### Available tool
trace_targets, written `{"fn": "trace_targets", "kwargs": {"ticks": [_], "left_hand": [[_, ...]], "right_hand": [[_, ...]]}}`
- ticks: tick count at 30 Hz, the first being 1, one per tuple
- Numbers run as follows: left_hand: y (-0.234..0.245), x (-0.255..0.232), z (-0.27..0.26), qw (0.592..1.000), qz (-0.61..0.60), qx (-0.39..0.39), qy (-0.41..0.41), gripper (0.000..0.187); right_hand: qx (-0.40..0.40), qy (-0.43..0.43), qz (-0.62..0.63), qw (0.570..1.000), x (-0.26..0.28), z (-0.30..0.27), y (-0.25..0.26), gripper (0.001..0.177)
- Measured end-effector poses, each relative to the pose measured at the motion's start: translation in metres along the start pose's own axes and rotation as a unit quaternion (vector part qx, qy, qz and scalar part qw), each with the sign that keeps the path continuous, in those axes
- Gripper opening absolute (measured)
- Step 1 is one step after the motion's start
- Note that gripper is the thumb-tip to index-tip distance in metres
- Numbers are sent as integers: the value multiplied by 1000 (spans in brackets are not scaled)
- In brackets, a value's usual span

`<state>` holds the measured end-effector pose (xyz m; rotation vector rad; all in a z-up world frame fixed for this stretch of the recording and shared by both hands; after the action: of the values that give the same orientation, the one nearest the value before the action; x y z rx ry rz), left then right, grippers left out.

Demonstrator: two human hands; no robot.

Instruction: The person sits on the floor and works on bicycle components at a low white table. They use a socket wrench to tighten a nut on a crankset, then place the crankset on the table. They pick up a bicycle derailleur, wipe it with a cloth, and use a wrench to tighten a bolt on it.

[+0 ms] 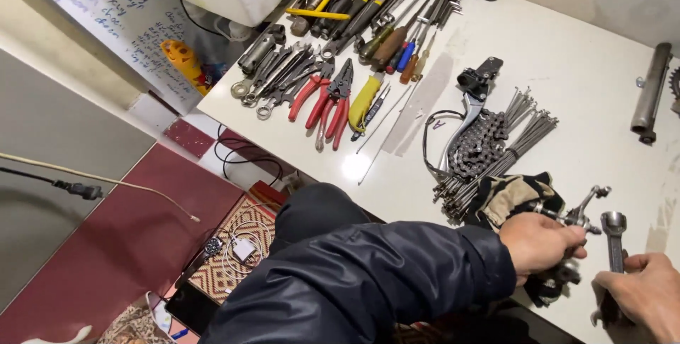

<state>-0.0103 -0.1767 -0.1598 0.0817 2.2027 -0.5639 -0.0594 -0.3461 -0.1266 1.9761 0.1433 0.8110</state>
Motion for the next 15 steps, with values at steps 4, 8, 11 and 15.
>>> {"fn": "trace_targets", "kwargs": {"ticks": [4,8,11,15], "left_hand": [[26,-43,-54,973,228,-29,26,87],[29,-61,-84,961,277,-17,14,79],[29,-67,-94,964,265,-25,-21,75],[35,-85,-117,964,263,-3,-23,92]], "right_hand": [[12,3,22,1000,22,-28,-1,61],[-10,43,-34,998,-11,20,-17,62],[-45,102,-126,986,-48,76,-29,70],[-88,189,-161,965,-79,122,-45,71]]}}
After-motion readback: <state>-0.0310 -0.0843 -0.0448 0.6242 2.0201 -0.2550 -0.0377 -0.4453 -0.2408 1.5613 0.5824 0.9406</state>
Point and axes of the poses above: each hand's wrist, its own z-axis towards the middle knuckle, its own y-axis out of the back of the hand, x = y × z, the point moved 9 cm from there along z, towards the middle knuckle, and after that the axes turned 4 degrees about -x, right-handed, at the moved point
